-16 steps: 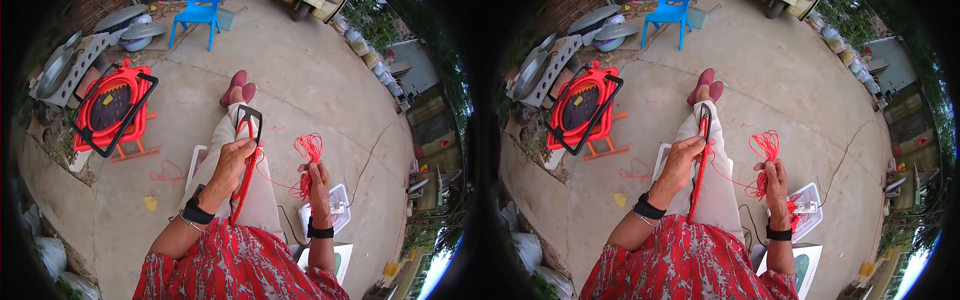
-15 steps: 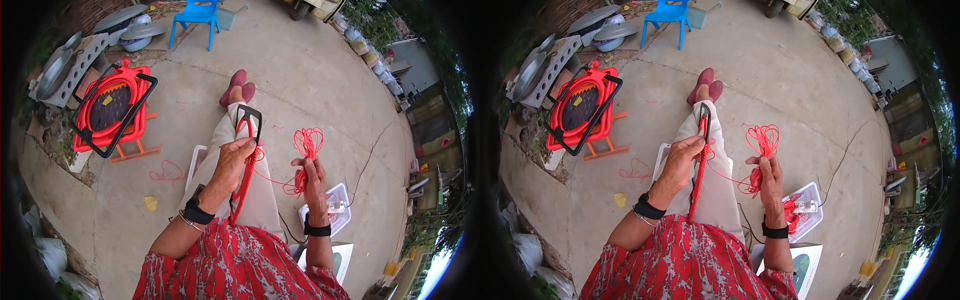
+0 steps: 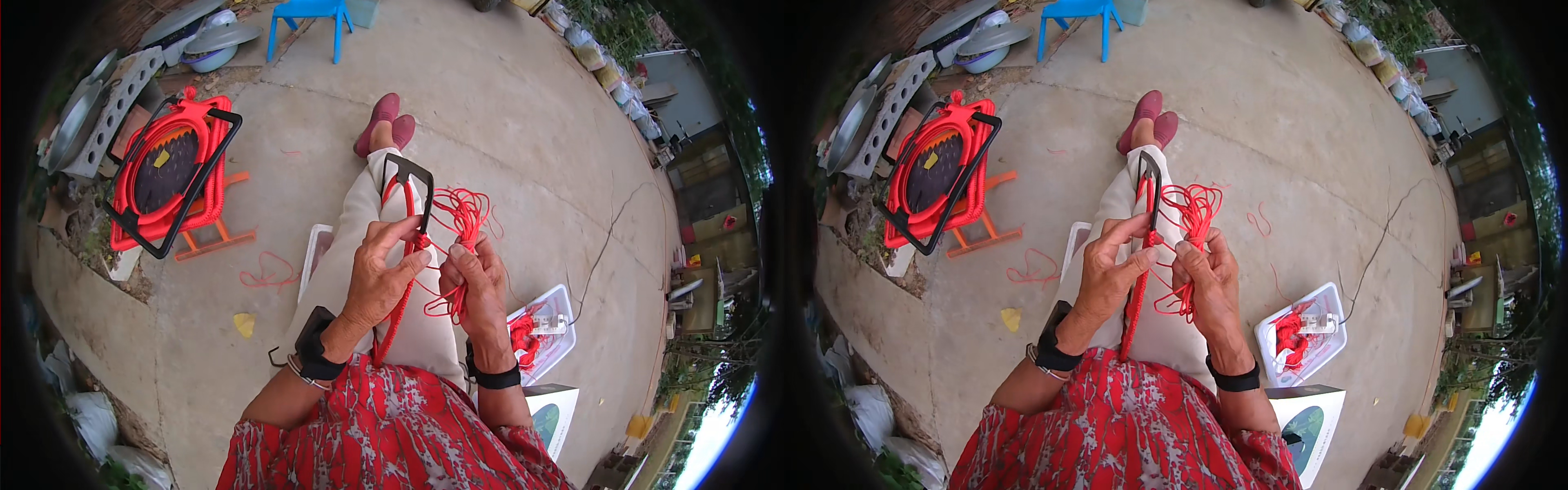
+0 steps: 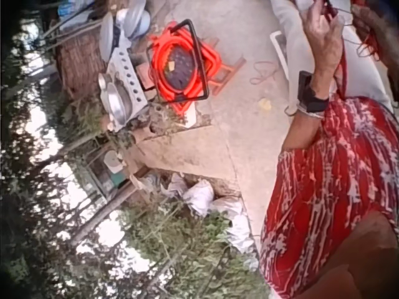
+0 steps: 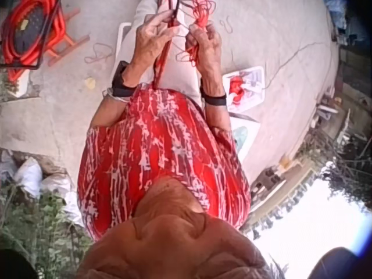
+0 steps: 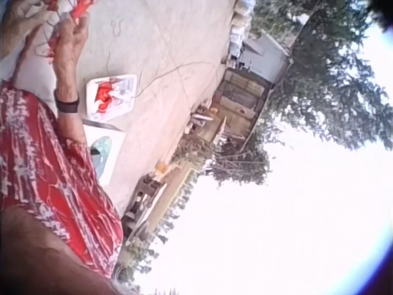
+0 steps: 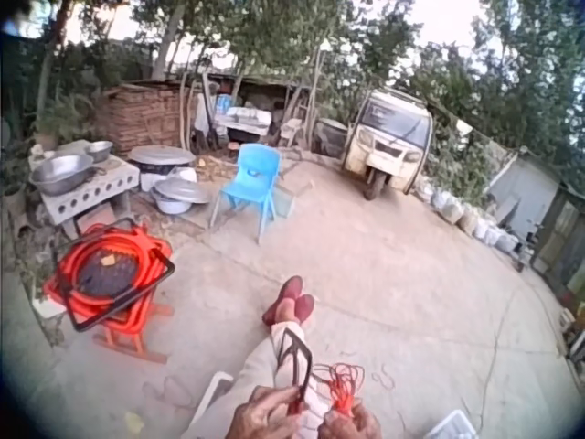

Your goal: The person is weaving red plastic cord around a black and red furniture frame.

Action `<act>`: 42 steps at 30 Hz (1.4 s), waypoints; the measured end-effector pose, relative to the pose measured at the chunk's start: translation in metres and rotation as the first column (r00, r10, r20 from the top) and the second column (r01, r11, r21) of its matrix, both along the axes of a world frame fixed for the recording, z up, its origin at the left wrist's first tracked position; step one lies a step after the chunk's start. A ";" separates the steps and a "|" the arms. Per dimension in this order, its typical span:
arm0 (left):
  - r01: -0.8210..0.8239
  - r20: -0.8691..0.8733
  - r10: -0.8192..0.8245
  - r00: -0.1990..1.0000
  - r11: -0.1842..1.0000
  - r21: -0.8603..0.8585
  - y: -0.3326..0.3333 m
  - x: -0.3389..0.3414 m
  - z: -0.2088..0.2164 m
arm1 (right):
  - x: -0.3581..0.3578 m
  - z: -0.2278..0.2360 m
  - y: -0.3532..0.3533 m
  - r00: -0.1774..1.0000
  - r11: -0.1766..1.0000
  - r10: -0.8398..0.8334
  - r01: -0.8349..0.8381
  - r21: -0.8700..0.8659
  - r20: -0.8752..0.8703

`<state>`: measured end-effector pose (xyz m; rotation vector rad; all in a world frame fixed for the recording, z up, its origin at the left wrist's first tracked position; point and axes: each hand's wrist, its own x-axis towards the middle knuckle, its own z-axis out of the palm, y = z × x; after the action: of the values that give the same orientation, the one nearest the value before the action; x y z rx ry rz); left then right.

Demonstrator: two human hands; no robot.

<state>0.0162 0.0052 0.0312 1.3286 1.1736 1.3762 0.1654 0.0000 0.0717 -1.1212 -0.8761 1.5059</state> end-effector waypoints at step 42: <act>-0.130 0.426 0.240 0.873 0.954 -0.272 0.041 -0.004 -0.009 | 0.004 0.018 0.066 0.599 0.707 -0.256 -0.418 0.570 0.759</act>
<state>0.0117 0.0458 0.0226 0.6827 1.1136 1.5265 0.1690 0.0658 0.0896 -1.1247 -1.9814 0.4732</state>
